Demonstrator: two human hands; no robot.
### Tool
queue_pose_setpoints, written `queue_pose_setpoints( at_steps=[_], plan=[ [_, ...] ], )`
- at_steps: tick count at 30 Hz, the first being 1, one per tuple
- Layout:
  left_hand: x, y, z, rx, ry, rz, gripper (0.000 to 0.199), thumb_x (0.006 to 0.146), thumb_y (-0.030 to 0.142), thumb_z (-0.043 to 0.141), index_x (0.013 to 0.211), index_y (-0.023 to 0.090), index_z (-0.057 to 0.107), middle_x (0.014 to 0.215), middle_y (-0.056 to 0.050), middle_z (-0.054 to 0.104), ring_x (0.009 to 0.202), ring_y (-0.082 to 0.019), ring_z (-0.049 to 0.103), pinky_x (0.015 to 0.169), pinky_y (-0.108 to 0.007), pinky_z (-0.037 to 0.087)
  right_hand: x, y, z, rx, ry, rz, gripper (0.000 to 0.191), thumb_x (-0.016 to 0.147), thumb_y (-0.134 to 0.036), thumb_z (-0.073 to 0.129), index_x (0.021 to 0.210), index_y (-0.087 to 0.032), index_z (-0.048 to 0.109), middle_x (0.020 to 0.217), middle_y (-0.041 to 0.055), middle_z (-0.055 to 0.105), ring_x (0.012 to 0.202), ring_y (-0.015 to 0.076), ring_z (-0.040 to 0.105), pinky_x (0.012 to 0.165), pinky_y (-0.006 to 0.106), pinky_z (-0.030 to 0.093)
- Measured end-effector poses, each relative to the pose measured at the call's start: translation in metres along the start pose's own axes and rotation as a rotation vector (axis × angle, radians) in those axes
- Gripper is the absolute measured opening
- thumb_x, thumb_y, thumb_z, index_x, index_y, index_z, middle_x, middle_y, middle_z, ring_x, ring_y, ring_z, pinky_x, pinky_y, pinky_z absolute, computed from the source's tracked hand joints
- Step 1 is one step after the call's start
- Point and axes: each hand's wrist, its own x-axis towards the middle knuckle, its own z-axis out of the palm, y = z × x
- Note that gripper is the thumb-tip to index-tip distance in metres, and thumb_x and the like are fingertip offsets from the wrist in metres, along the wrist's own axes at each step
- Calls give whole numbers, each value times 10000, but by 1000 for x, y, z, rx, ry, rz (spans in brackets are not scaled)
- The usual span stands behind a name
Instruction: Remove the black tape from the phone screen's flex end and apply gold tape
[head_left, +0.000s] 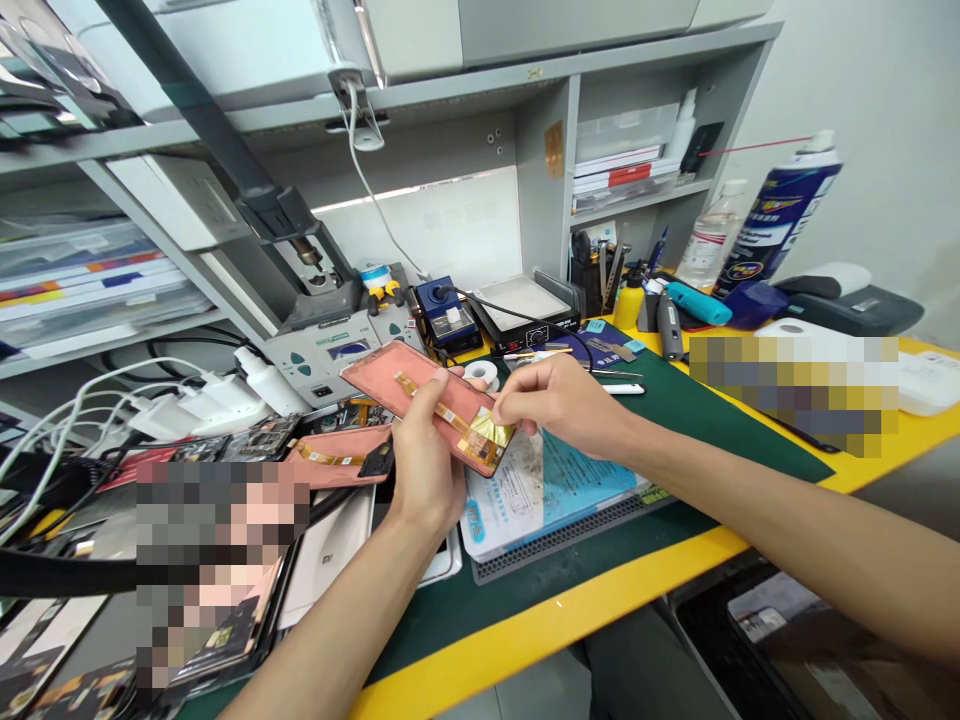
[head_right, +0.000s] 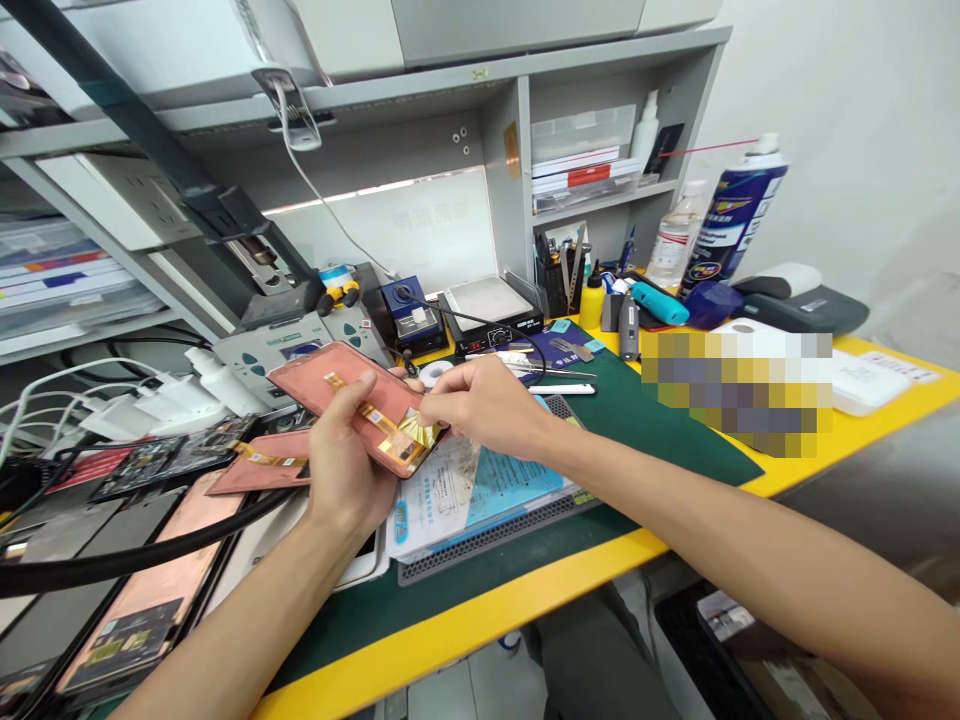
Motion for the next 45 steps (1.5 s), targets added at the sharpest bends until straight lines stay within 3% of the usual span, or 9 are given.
queue_pose_setpoints(
  at_steps=[45],
  plan=[
    [0, 2, 0, -36, -21, -42, 203, 844, 327, 631, 882, 129, 654, 862, -76, 712, 814, -218, 706, 738, -310, 558, 3, 3, 0, 110, 27, 37, 123, 622, -196, 665, 505, -159, 665, 459, -35, 498, 478, 89, 416, 465, 232, 309]
  ],
)
